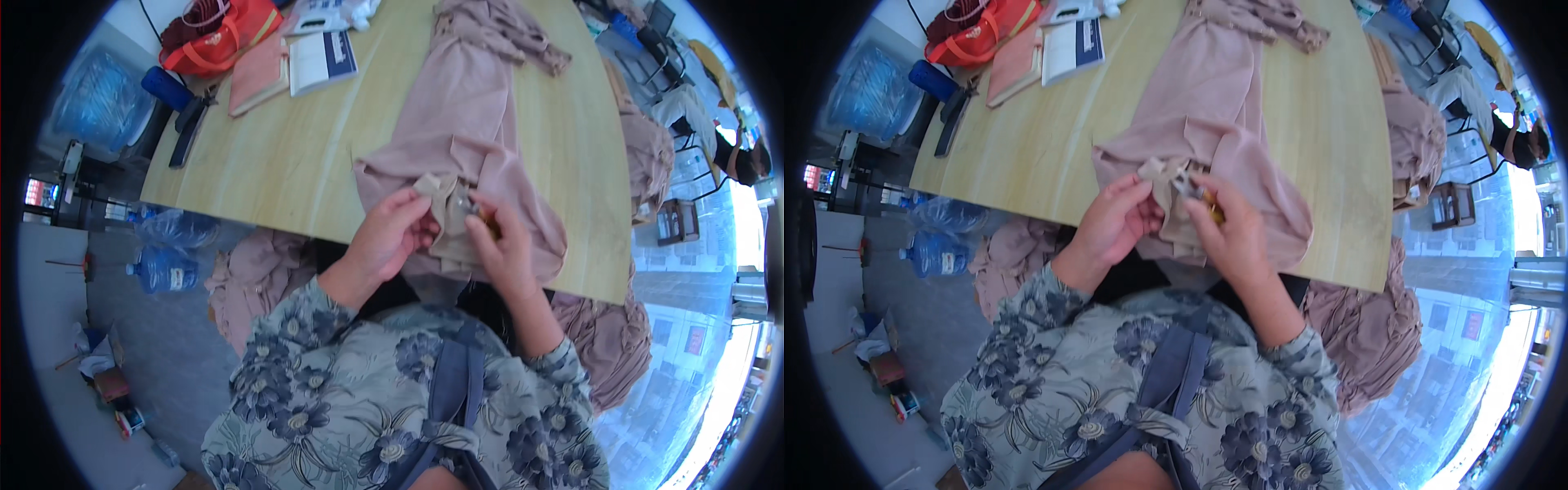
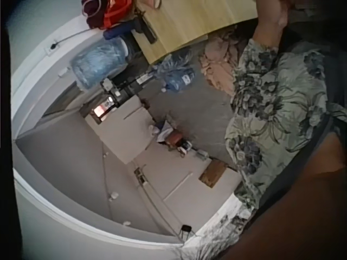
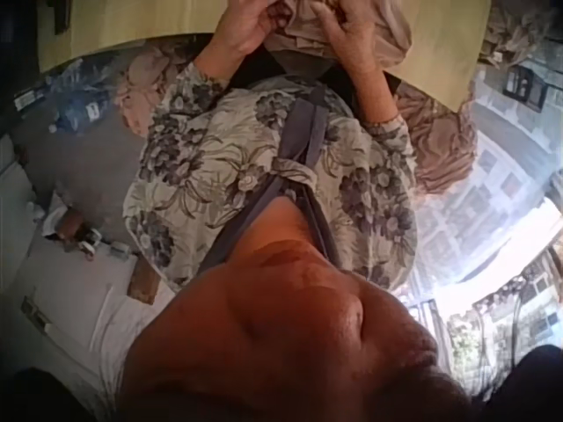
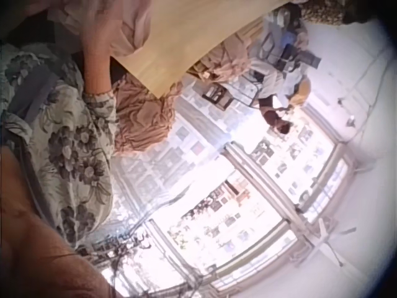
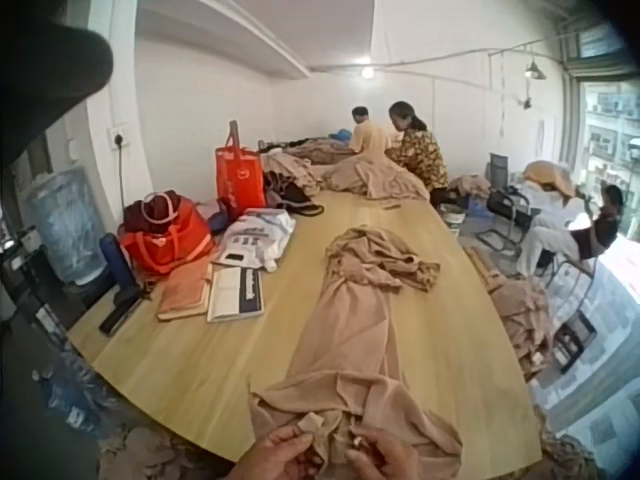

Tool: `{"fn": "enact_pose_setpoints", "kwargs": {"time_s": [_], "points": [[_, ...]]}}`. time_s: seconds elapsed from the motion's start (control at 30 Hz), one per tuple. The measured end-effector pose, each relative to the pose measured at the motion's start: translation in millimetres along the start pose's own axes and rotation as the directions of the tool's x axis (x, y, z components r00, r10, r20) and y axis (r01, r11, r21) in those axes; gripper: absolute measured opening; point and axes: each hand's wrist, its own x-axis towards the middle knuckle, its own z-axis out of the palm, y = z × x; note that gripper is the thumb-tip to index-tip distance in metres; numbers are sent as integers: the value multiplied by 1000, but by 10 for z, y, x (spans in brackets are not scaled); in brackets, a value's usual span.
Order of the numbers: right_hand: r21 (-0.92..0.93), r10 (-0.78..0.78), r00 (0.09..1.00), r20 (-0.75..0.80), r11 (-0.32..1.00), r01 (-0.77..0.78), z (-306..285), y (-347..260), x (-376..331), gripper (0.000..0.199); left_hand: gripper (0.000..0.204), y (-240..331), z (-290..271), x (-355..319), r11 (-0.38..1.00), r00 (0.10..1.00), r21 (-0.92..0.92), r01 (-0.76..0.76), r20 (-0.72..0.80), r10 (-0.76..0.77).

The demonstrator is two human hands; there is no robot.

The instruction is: The person trims loose threads from garments using thread snips, then sorts through the clothing pieces.

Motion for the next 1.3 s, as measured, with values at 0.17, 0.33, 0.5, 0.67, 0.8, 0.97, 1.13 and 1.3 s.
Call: {"fn": "enact_pose_setpoints", "kwargs": {"time_s": [0.17,0.33,0.5,0.67,0.8,0.97,1.13,1.3], "points": [[-167,-151,976,157,970,177,-25,-108,-61,41,18,101,22,-13,998,999,-60,-28,23,29],[-284,-165,969,186,935,214,-145,-13,-170,43,21,321,4,50,986,998,-157,-59,12,61],[-501,-62,984,168,854,139,-247,134,-328,30,18,524,-154,66,958,988,-243,-151,-68,138],[-481,49,999,-8,875,-47,-452,356,-309,22,18,682,-158,121,942,961,-194,-273,-88,261],[-399,108,986,-128,905,-150,-584,344,-209,22,21,748,-271,327,935,923,-35,-352,-179,341],[-379,151,982,-111,907,-182,-608,353,-344,21,28,855,-264,322,916,876,77,-393,-272,399],[-347,172,981,-91,918,-193,-606,323,-406,20,44,529,-367,234,228,594,933,-277,-20,804],[-356,143,983,-116,918,-176,-577,323,-404,20,34,160,94,-127,-278,685,804,-525,593,423]]}}
